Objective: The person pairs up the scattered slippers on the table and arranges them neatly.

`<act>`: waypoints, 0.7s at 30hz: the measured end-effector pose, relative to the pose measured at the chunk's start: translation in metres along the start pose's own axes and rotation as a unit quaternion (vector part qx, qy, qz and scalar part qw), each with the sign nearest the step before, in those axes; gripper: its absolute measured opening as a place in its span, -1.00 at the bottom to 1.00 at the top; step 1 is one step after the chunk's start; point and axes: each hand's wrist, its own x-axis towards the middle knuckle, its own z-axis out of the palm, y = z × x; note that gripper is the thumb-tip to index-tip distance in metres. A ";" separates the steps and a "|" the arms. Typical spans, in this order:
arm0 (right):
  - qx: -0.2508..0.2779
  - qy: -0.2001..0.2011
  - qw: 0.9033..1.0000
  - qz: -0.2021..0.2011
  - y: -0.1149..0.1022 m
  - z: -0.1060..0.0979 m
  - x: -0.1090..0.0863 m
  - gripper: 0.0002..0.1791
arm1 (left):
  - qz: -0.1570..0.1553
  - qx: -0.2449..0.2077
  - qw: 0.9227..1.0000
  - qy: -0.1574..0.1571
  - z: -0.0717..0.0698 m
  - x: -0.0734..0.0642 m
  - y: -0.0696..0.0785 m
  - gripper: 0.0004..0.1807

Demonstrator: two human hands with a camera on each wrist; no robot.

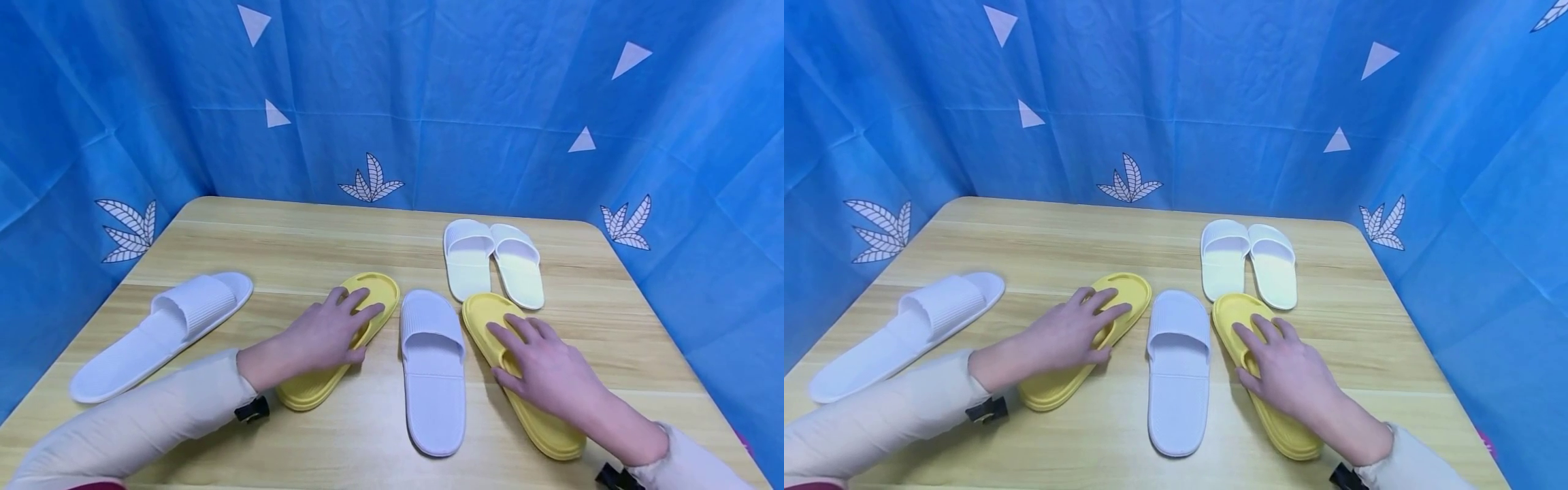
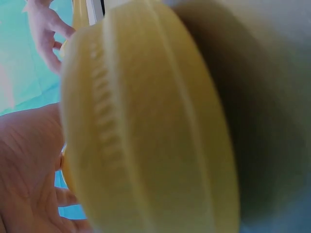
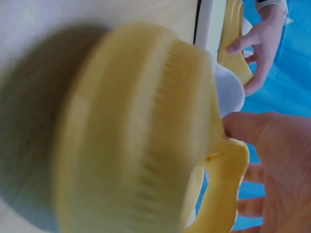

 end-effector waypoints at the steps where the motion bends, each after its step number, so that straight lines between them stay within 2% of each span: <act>1: -0.001 0.003 1.000 -0.003 0.000 0.001 0.001 -0.31 | -0.001 0.000 1.000 0.001 0.000 0.001 -0.001 -0.20; 14: -0.023 0.040 0.998 -0.049 0.007 0.009 0.023 -0.32 | -0.004 0.005 1.000 0.021 -0.003 0.007 -0.007 -0.20; 21: -0.025 0.047 0.997 -0.060 0.010 0.011 0.035 -0.32 | -0.010 -0.001 0.999 0.033 -0.003 0.012 -0.011 -0.20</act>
